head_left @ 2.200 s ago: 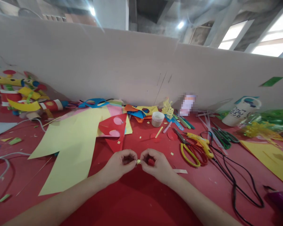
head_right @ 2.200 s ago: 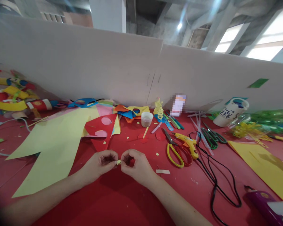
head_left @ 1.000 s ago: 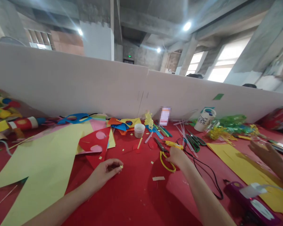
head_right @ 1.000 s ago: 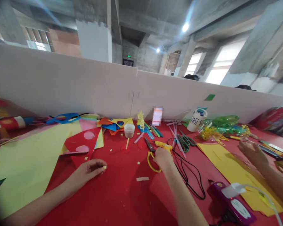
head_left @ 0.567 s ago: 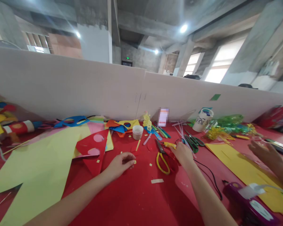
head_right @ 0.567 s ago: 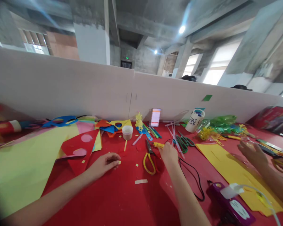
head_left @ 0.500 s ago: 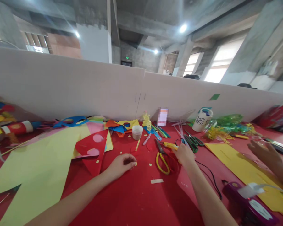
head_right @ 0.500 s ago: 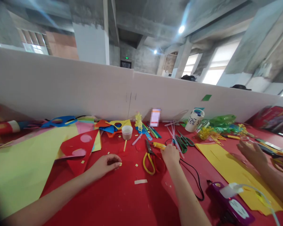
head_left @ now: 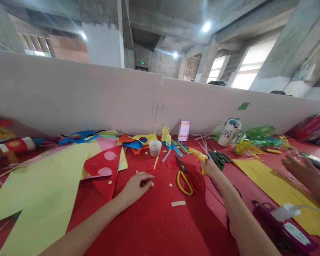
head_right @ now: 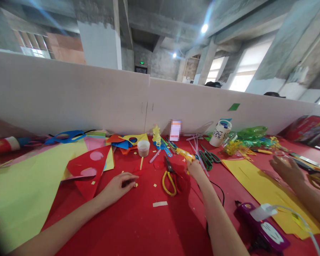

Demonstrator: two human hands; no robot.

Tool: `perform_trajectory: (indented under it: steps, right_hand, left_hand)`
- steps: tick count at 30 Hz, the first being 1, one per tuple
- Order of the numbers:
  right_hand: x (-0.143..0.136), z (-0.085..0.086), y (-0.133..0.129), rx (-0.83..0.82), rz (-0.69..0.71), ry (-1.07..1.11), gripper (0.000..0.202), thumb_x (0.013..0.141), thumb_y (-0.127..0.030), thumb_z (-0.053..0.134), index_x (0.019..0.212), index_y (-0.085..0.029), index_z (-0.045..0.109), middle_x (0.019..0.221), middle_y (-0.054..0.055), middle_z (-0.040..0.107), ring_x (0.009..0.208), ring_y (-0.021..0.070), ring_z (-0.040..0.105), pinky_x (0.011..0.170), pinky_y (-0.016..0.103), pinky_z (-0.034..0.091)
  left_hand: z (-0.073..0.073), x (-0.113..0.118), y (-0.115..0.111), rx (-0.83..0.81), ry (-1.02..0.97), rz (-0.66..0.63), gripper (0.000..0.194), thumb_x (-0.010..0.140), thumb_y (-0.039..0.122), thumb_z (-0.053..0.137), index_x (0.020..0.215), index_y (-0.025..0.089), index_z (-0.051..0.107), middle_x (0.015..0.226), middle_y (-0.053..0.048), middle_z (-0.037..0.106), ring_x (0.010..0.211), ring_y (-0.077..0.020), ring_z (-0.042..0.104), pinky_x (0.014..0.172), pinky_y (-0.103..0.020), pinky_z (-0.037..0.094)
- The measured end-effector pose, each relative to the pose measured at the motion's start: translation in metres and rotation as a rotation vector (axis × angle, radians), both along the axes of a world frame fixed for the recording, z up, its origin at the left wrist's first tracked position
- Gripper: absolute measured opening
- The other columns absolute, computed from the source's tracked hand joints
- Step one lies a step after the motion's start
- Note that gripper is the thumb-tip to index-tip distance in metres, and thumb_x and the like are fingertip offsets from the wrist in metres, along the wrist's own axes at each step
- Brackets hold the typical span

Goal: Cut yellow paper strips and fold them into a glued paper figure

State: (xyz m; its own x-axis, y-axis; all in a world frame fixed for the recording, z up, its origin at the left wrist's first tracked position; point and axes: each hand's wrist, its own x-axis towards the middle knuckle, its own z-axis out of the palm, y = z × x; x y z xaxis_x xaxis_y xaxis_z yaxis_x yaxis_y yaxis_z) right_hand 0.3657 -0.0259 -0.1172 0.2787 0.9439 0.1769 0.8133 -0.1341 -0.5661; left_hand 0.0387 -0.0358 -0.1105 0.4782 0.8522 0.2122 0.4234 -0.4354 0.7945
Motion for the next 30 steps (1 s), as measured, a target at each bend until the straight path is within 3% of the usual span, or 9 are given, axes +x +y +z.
perform_trajectory:
  steps: [4, 7, 11, 15, 18, 24, 30]
  right_hand:
    - [-0.011, 0.004, 0.008, 0.169, -0.045, 0.385, 0.027, 0.089, -0.034, 0.046, 0.104, -0.012, 0.054, 0.095, 0.006, 0.059, 0.077, 0.0154, 0.059, 0.066, 0.031, 0.051]
    - [-0.032, 0.011, 0.007, 0.29, 0.009, 0.597, 0.038, 0.084, -0.047, 0.046, 0.092, -0.011, 0.055, 0.074, 0.005, 0.061, 0.063, 0.0149, 0.06, 0.056, 0.027, 0.048]
    - [-0.07, 0.02, -0.002, 0.346, 0.132, 0.74, 0.039, 0.072, -0.049, 0.055, 0.087, -0.013, 0.058, 0.07, 0.004, 0.062, 0.06, 0.0143, 0.059, 0.053, 0.024, 0.046]
    - [-0.104, 0.022, -0.01, 0.304, 0.246, 0.744, 0.032, 0.073, -0.041, 0.054, 0.082, -0.012, 0.063, 0.055, 0.0, 0.057, 0.047, 0.011, 0.05, 0.045, 0.022, 0.04]
    - [-0.12, 0.019, -0.014, 0.288, 0.291, 0.708, 0.028, 0.073, -0.037, 0.054, 0.085, -0.012, 0.063, 0.051, -0.002, 0.053, 0.043, 0.0103, 0.046, 0.042, 0.022, 0.038]
    - [-0.137, 0.009, -0.02, 0.276, 0.393, 0.59, 0.025, 0.076, -0.037, 0.055, 0.09, -0.018, 0.062, 0.083, 0.005, 0.066, 0.076, 0.0192, 0.061, 0.07, 0.031, 0.049]
    - [-0.149, 0.009, -0.03, 0.242, 0.447, 0.493, 0.025, 0.079, -0.039, 0.05, 0.086, -0.017, 0.061, 0.081, 0.006, 0.067, 0.074, 0.0201, 0.062, 0.069, 0.031, 0.05]
  left_hand:
    - [0.002, 0.004, 0.013, -0.067, -0.179, 0.158, 0.023, 0.07, 0.032, 0.059, 0.088, 0.02, 0.067, 0.086, -0.007, 0.069, 0.078, -0.0212, 0.063, 0.073, -0.034, 0.049]
    - [0.002, 0.016, 0.027, -0.082, -0.255, 0.17, 0.031, 0.07, 0.033, 0.06, 0.096, 0.017, 0.065, 0.096, -0.008, 0.069, 0.086, -0.022, 0.063, 0.08, -0.037, 0.048]
    - [-0.001, 0.034, 0.043, -0.121, -0.361, 0.169, 0.031, 0.068, 0.03, 0.061, 0.096, 0.017, 0.066, 0.099, -0.009, 0.069, 0.088, -0.0229, 0.064, 0.078, -0.036, 0.05]
    - [-0.002, 0.038, 0.049, -0.118, -0.441, 0.238, 0.024, 0.067, 0.03, 0.061, 0.083, 0.014, 0.068, 0.089, -0.01, 0.071, 0.085, -0.0241, 0.064, 0.08, -0.038, 0.048]
    - [-0.002, 0.03, 0.051, -0.082, -0.488, 0.28, 0.025, 0.067, 0.031, 0.062, 0.086, 0.015, 0.066, 0.09, -0.008, 0.07, 0.086, -0.0222, 0.063, 0.083, -0.037, 0.046]
    - [-0.001, 0.017, 0.051, -0.048, -0.546, 0.334, 0.024, 0.066, 0.033, 0.06, 0.081, 0.015, 0.062, 0.083, -0.007, 0.067, 0.08, -0.0198, 0.061, 0.078, -0.034, 0.047]
    - [-0.001, 0.012, 0.051, -0.021, -0.568, 0.344, 0.021, 0.066, 0.035, 0.059, 0.077, 0.017, 0.06, 0.077, -0.003, 0.064, 0.076, -0.0178, 0.059, 0.075, -0.03, 0.045]
